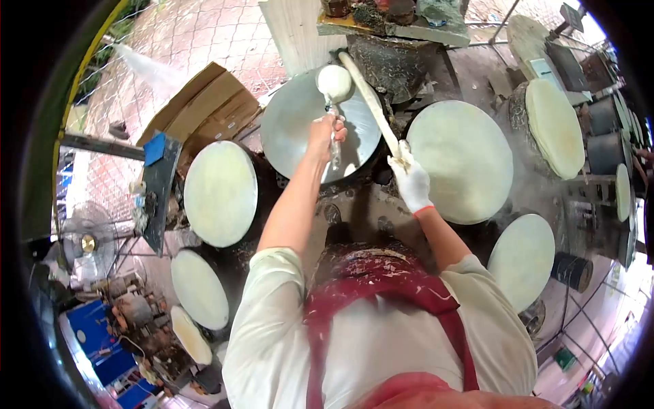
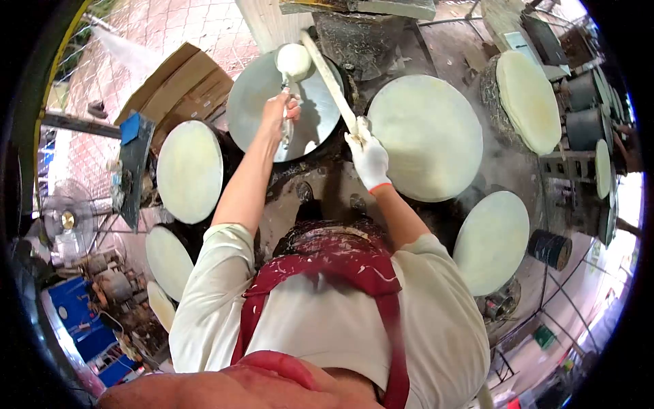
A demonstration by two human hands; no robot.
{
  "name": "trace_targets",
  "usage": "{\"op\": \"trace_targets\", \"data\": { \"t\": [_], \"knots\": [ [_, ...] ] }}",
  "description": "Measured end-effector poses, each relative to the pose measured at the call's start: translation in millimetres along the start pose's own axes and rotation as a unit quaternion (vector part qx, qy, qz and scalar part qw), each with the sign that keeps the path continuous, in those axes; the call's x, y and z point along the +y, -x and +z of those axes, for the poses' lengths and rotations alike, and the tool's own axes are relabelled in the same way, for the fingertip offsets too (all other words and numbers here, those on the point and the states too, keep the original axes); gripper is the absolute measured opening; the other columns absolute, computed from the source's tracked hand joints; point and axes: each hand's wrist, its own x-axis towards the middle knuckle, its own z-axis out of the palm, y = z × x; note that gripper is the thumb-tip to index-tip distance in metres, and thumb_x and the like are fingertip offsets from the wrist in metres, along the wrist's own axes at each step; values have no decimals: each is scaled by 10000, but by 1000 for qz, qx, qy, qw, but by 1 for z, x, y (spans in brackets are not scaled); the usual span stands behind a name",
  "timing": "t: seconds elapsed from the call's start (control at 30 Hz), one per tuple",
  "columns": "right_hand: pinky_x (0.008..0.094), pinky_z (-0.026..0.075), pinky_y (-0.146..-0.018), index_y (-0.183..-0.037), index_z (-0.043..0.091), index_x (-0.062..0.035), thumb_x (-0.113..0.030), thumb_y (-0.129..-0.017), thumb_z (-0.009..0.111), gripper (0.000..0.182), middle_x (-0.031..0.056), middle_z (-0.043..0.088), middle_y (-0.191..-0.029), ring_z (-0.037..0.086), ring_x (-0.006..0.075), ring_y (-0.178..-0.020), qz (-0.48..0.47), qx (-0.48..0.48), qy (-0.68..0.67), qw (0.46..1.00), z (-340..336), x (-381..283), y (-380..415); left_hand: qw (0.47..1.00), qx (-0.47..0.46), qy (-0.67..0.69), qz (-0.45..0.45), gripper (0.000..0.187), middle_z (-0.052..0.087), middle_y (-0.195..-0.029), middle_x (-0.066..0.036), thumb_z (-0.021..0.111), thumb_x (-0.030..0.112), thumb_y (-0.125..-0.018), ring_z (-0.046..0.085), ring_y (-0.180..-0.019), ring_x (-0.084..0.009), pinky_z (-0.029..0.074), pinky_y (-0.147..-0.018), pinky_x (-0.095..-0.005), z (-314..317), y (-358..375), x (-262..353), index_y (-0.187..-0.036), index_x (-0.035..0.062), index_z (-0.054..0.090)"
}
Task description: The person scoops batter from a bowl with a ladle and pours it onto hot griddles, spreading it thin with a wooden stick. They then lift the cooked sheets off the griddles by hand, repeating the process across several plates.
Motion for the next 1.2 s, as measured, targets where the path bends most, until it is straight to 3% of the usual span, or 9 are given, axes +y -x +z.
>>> {"op": "trace_targets", "data": {
  "t": [0.13,0.33,0.47,0.57,0.7,0.83,0.93,1.07,1.2],
  "knots": [
    [501,497,-709,-1352,466,-223,-443,-930,503,477,214,653,-923,639,395,-840,105,-54,239,964,53,-5,-7,972,24,-222,75,222,547,-634,-81,604,173,-906,497,-476,-149,385,-449,-316,-33,-42,-15,-805,-14,543],
    [259,447,-868,-1307,517,35,-272,-882,665,544,126,680,-1086,630,158,-1000,142,-12,-178,974,131,-21,-6,790,137,-510,312,330,660,-810,-213,597,179,-894,649,-782,-367,498,-736,-420,-124,-40,9,-1112,-62,539],
    [297,497,-786,-1298,565,-62,-261,-870,675,484,138,691,-1073,674,212,-928,90,-14,40,995,103,-68,-7,730,139,-442,502,320,641,-741,-175,562,153,-923,640,-653,-328,506,-622,-384,-174,-13,74,-1164,-46,491],
    [315,500,-765,-1247,598,-43,-280,-875,673,448,72,701,-1020,659,179,-877,163,-7,80,983,87,-47,-11,920,70,-275,270,165,535,-675,-78,495,142,-976,530,-492,-165,451,-464,-294,-212,16,95,-1073,8,488],
    [259,475,-780,-1282,589,-80,-372,-852,680,529,113,696,-994,616,117,-842,171,-74,-168,968,137,-48,-18,947,49,-223,226,114,416,-542,-7,471,144,-996,375,-370,-87,306,-346,-242,-229,44,95,-990,31,474],
    [280,472,-881,-1271,585,-31,-324,-842,698,532,131,668,-1155,636,143,-997,175,-194,7,965,107,-91,-32,963,76,-246,75,136,408,-541,2,525,161,-973,352,-347,-87,277,-320,-241,-253,82,95,-928,36,497],
    [312,486,-874,-1191,641,-20,-223,-861,677,389,129,675,-1151,647,172,-1026,64,-10,-128,990,86,-24,-46,958,143,-240,62,145,406,-544,3,527,162,-970,355,-349,-86,277,-322,-239,-255,111,91,-917,31,494],
    [261,477,-860,-1179,652,-23,-232,-861,684,381,136,659,-1173,634,162,-986,229,-210,-201,929,95,-63,-59,955,187,-227,44,146,401,-548,-1,524,155,-968,360,-356,-94,280,-332,-245,-257,131,79,-905,27,494],
    [263,450,-915,-1216,635,-26,-242,-861,691,420,131,616,-1253,595,132,-1027,100,-234,-192,948,97,-50,-67,955,219,-197,27,147,380,-546,1,516,153,-967,337,-362,-95,288,-334,-249,-247,147,70,-902,22,499]
  ]
}}
